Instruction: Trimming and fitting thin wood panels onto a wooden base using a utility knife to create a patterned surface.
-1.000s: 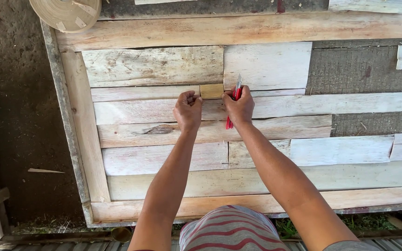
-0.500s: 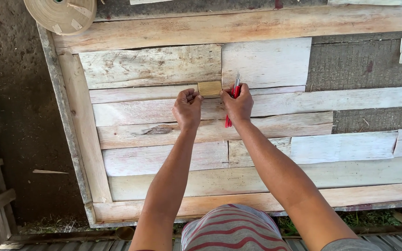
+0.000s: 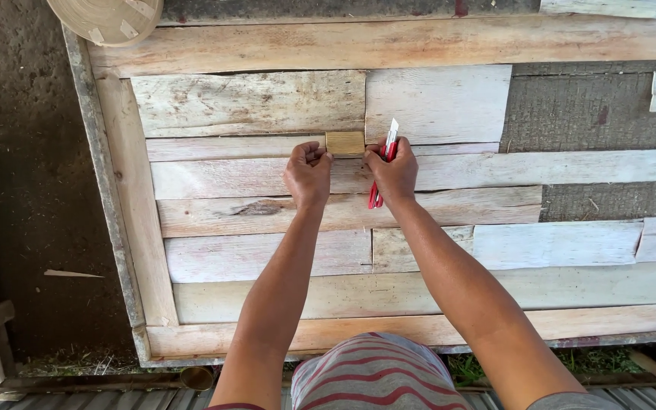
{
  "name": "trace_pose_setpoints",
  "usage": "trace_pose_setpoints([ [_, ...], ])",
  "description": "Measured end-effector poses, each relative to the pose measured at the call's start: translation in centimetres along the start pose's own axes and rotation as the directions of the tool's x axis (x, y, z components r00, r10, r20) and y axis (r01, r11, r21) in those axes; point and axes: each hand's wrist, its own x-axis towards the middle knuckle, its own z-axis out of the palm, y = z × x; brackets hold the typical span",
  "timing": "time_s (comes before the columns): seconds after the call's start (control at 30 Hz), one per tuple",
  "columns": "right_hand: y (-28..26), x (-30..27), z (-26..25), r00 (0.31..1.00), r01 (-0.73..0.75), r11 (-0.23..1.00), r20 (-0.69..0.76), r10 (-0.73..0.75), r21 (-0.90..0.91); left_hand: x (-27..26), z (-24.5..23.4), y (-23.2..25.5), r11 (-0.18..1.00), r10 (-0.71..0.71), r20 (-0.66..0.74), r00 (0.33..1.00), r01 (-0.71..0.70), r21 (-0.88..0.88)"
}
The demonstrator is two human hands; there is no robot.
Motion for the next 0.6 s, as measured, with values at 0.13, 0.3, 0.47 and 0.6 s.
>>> trace_pose_setpoints([
  [0.13,-0.4,-0.3,0.0,1.0,-0.014,0.993,-0.006,0.015,0.117,0.2,0.3,-0.4,0.999,-0.004,-0.005,1.0,0.005,0.041],
  [0.3,0.8,0.5,-0.3,0.999,0.024,0.995,0.036,-0.027,0.092,0.8,0.5,-0.6,0.985,0.012,-0.031,0.999,-0.007,0.171],
  [0.47,-0.5,-0.2,-0.5,0.997,0.019,0.994,0.077,-0.027,0.104,-0.2,0.8,-0.5,0.966,0.214,-0.047,0.976,-0.204,0.158],
  [0.6,-1.9,-0.5,-1.4,0.986,0.014,0.99,0.161,-0.036,0.137,0.5,-0.3,-0.6,0.605,0.709,0.132,0.693,-0.694,0.391],
])
